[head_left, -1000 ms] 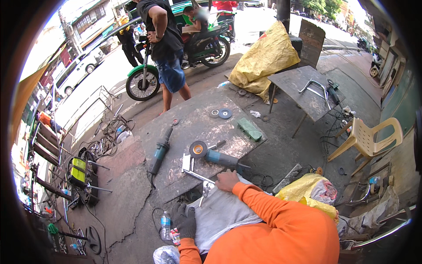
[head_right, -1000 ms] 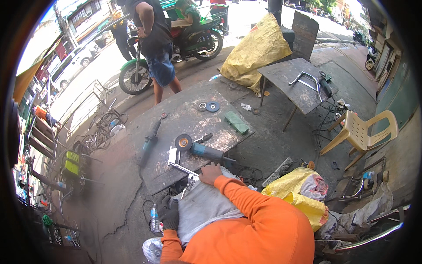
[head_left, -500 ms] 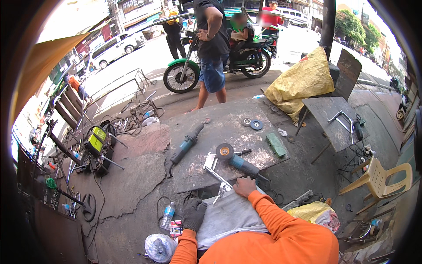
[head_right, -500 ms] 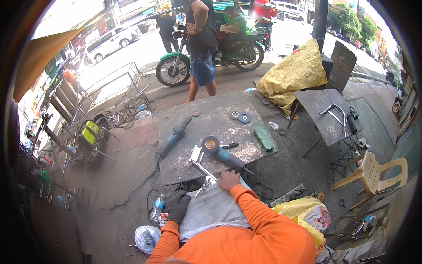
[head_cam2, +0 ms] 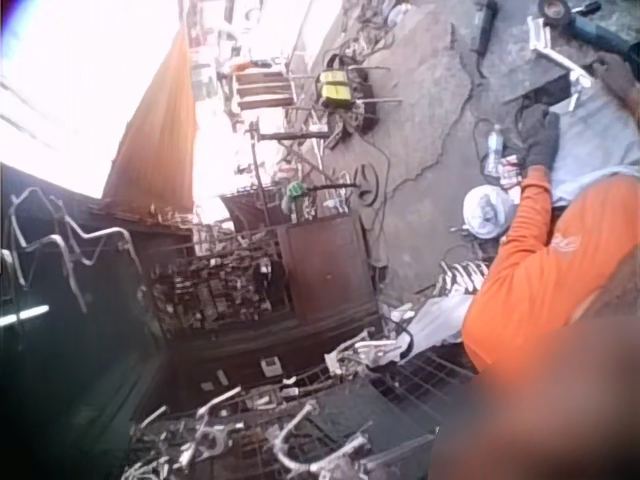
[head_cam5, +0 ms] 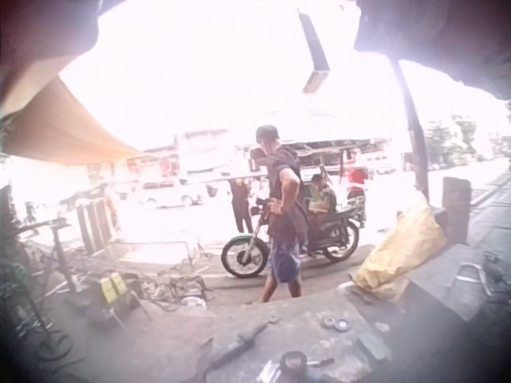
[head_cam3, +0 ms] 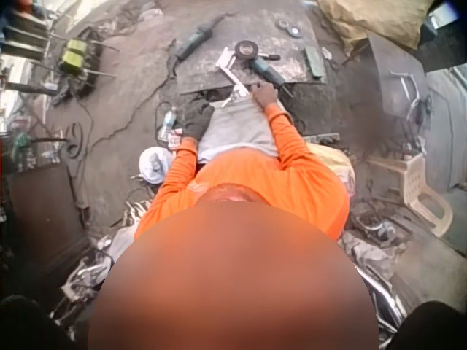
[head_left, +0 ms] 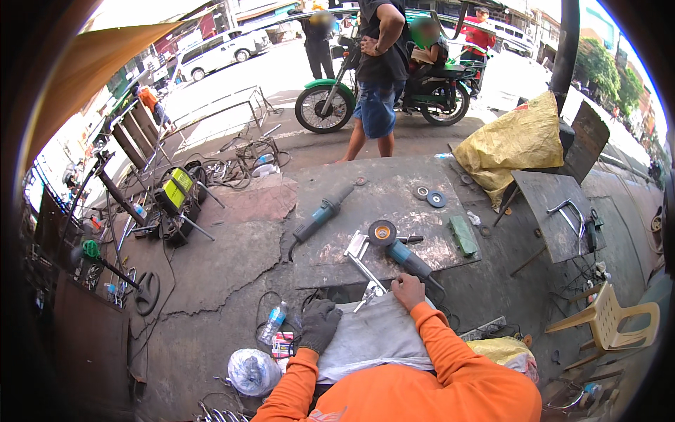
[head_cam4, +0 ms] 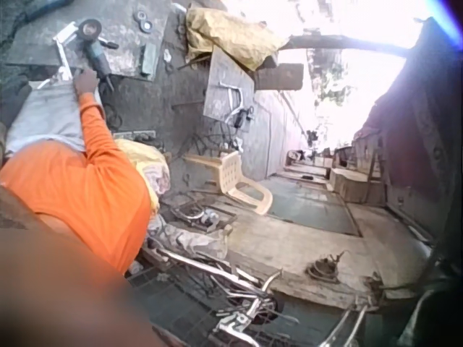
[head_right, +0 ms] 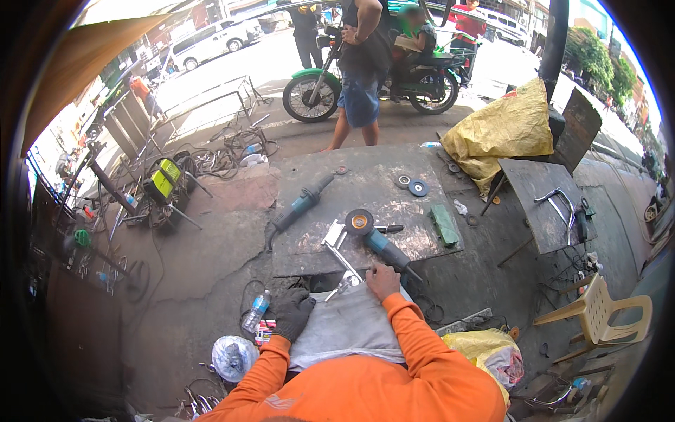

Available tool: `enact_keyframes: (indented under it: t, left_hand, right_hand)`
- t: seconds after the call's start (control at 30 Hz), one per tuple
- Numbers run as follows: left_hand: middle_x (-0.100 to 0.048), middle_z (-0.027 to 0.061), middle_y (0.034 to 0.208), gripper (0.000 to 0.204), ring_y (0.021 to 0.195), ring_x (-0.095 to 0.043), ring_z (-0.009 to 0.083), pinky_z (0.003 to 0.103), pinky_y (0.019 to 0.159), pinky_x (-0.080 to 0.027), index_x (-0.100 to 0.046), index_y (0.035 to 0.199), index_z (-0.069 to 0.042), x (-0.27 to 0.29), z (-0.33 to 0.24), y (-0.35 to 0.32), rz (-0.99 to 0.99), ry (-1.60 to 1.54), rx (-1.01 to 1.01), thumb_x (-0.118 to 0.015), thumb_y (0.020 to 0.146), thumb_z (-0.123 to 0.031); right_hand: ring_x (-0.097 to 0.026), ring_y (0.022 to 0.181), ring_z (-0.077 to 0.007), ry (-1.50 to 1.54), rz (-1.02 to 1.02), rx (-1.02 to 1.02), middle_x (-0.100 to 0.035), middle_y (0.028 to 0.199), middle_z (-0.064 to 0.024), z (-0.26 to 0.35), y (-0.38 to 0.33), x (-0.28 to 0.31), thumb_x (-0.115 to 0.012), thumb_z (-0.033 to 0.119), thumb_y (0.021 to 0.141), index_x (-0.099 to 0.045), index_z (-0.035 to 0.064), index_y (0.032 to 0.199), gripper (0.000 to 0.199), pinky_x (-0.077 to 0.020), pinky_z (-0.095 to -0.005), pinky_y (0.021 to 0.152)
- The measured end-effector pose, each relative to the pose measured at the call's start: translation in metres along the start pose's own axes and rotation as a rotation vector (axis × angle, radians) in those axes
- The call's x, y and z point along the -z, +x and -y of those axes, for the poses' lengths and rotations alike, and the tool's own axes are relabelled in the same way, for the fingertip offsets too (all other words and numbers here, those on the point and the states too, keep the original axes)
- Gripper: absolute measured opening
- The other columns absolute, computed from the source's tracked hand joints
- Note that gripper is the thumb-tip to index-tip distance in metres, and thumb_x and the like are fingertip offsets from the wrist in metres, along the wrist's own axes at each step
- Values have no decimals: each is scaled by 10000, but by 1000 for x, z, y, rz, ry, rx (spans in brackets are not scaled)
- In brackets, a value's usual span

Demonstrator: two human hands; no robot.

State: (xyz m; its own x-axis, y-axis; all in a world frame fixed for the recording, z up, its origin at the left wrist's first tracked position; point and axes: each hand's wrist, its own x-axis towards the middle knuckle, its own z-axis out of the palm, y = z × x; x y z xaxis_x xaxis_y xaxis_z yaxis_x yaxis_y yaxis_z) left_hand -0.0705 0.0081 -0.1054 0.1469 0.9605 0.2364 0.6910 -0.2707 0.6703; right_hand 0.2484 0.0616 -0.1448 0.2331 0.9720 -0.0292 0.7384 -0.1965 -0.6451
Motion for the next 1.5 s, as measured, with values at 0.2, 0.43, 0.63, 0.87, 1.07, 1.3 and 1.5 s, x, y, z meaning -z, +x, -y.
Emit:
enact_keyframes:
  t: [0.2, 0.43, 0.63, 0.87, 1.07, 1.3, 1.5]
  left_hand:
    - [-785, 201, 1133, 282, 1095, -735, 386, 453, 1018, -557, -802, 1106, -3, 3, -1, 0, -25, -14, -6, -778, 946, -234]
    - [-757, 186, 1150, 286, 1149, -688, 388, 466, 1043, -528, -787, 1088, -5, 5, -3, 2, 35, -38, 41, -759, 946, -251]
    - [-761, 153, 1216, 232, 1176, -681, 389, 502, 1041, -519, -777, 1002, -58, 13, -23, 4, -113, 258, -345, -804, 903, -266]
    - [-736, 207, 1253, 177, 1167, -715, 424, 484, 1047, -576, -759, 1045, -38, -8, -68, 5, -87, -342, -128, -743, 869, -31]
    - [-740, 161, 1318, 408, 1223, -716, 363, 435, 1057, -575, -746, 1214, -64, -3, -86, 25, 152, -183, -242, -614, 855, 78]
    - [-735, 167, 1269, 409, 1169, -695, 411, 488, 1009, -570, -745, 1219, -107, -20, -75, 28, -70, -59, -281, -625, 858, 47]
    - [-726, 172, 1321, 356, 1233, -678, 409, 474, 1059, -560, -747, 1186, -60, -16, -52, 92, -256, 94, -206, -617, 881, 69]
  right_hand:
    - [-659, 1217, -428, -256, -459, 78, -679, 1338, -197, -25, 21, 19, -768, 354, 894, -695, 30, 1198, 450, -516, -565, 1044]
    - [-676, 1240, -448, -306, 39, -106, -677, 1323, -248, -55, 73, 27, -821, 483, 866, -591, 41, 1373, 711, -565, -566, 1031]
    - [-713, 1235, -427, -389, 327, -136, -720, 1329, -261, -67, 105, 21, -872, 594, 791, -583, 9, 1407, 897, -580, -517, 1051]
    - [-765, 999, -336, 20, 536, -108, -788, 1115, -214, -100, 113, 34, -945, 558, 636, -745, -77, 1220, 885, -592, -423, 913]
    - [-717, 926, -237, 508, 481, -288, -769, 1049, -138, -92, 71, 65, -980, 427, 627, -777, -97, 1116, 745, -565, -368, 830]
    - [-702, 838, -127, 889, 476, -260, -745, 988, -34, -39, -15, 114, -917, 261, 818, -744, -2, 1205, 499, -566, -302, 752]
    - [-743, 807, -173, 1080, 411, -192, -743, 971, -91, 18, -38, 121, -890, 251, 840, -699, -4, 1193, 476, -620, -320, 717]
